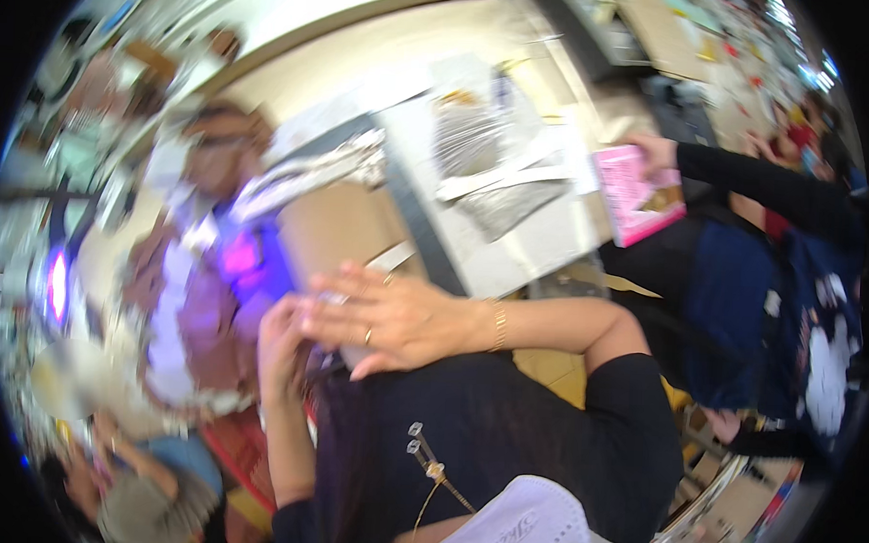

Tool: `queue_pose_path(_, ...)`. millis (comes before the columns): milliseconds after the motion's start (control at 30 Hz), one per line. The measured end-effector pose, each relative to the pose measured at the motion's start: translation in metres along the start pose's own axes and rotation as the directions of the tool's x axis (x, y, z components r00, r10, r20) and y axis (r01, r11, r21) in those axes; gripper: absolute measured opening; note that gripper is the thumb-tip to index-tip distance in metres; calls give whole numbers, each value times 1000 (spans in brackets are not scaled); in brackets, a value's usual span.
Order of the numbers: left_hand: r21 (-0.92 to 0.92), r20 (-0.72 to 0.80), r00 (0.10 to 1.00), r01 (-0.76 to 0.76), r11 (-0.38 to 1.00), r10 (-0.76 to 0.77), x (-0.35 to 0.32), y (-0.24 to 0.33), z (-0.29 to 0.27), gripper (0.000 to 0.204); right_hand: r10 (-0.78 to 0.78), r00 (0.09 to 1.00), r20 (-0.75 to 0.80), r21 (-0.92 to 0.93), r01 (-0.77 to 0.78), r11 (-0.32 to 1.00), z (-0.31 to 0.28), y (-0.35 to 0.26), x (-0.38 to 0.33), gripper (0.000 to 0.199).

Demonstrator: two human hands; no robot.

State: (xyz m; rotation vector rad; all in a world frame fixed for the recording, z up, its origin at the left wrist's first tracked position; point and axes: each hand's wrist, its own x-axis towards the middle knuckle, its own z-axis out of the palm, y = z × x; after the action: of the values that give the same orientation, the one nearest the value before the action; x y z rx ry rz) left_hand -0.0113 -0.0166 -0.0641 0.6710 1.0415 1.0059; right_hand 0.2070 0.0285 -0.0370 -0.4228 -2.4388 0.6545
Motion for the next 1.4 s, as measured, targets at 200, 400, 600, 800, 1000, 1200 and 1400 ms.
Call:
queue_pose_path(200,-161,75,997,47,986,-35,12,-8,-7,18,297,933,-203,241,-246,939,19,7,-41,73)
queue_pose_path(400,-189,135,990,64,980,-39,18,-14,-16,21,616,787,-35,573,-489,658,40,5,-66,88)
queue_pose_path(600,-223,155,987,64,973,-29,19,-14,-14,23,678,731,84,611,-575,545,31,8,-66,84)
queue_pose_path(800,-228,130,991,50,972,-21,19,-17,-17,22,746,658,105,895,-389,218,31,22,-69,79)
queue_pose_path(1000,-153,138,988,-45,987,66,11,23,-4,29,824,541,170,985,-121,-123,28,41,-76,71)
queue_pose_path(1200,333,162,976,-194,923,146,14,92,36,18,876,483,-14,972,-200,126,-10,50,-69,48)
queue_pose_path(1400,370,169,918,-397,840,359,56,125,39,17,865,395,-310,788,-402,466,-59,52,-80,33)
